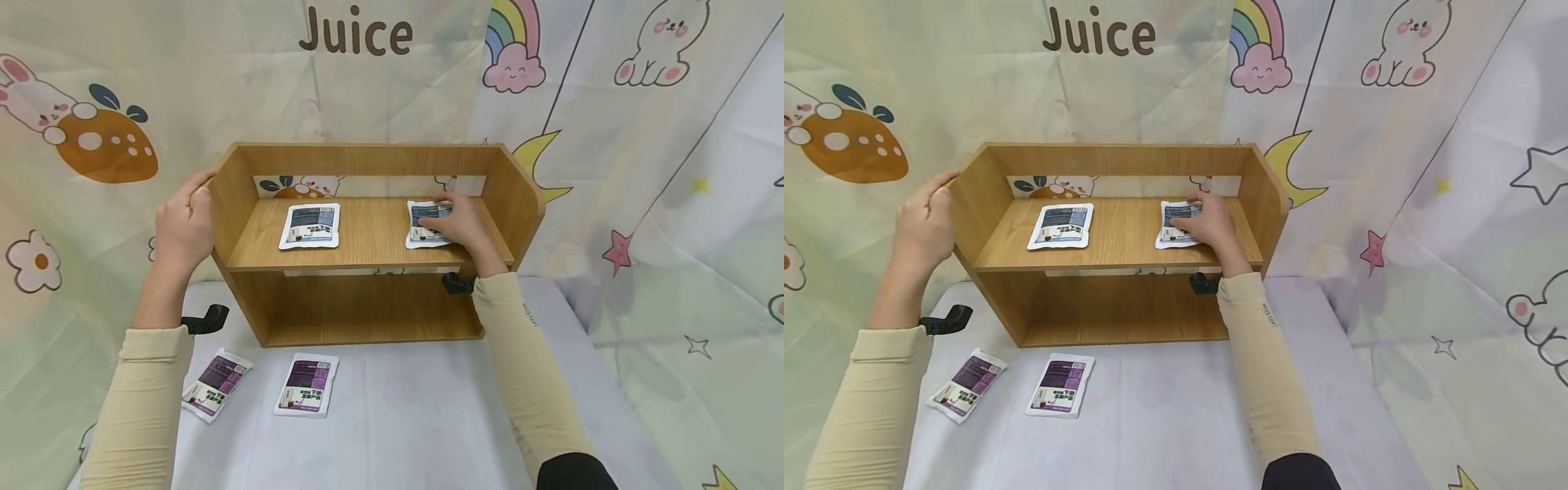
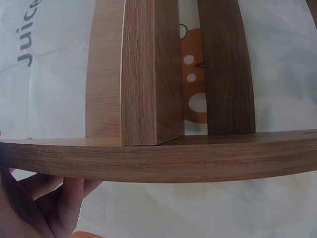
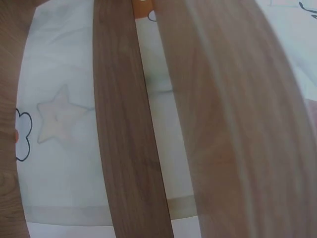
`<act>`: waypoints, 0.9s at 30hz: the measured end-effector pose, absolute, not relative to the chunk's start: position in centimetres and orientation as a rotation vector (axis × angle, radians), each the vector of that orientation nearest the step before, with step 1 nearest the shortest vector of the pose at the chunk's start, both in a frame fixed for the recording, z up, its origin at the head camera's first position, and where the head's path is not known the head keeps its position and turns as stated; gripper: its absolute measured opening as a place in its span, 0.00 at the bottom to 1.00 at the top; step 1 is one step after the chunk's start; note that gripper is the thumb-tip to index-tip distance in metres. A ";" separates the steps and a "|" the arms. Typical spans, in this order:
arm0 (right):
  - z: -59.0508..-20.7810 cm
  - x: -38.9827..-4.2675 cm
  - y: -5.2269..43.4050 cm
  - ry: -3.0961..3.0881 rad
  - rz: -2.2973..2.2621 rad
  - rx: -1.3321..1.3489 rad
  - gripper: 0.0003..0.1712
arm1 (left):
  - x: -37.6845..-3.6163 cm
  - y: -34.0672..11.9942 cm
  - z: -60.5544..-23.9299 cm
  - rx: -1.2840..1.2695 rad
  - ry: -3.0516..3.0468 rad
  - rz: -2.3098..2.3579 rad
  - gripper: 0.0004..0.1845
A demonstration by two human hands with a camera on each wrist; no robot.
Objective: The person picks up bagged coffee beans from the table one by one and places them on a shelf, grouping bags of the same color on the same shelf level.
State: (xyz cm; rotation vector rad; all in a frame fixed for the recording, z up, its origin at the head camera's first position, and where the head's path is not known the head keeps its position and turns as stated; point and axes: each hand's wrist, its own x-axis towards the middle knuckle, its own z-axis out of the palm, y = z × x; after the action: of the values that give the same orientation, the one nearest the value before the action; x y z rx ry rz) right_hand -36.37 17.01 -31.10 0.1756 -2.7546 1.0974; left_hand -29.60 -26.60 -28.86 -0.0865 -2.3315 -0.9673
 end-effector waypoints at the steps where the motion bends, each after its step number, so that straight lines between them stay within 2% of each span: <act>1: -31.1 -36.4 17.1 -2.757 1.087 0.166 0.35 | -29.6 -26.6 -28.8 -0.089 -2.332 -0.971 0.27; 20: -30.9 -35.6 16.8 -2.748 1.017 0.097 0.37 | -29.3 -26.6 -28.9 -0.084 -2.331 -0.969 0.27; 27: -28.7 -33.9 17.0 -2.694 0.903 0.125 0.31 | -29.5 -26.5 -28.9 -0.091 -2.327 -0.980 0.27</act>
State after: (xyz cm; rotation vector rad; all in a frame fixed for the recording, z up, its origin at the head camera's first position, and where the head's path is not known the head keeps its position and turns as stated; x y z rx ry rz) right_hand -33.89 16.97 -28.74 0.1249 -2.6944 0.9025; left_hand -29.49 -26.49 -28.91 -0.0912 -2.3274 -0.9802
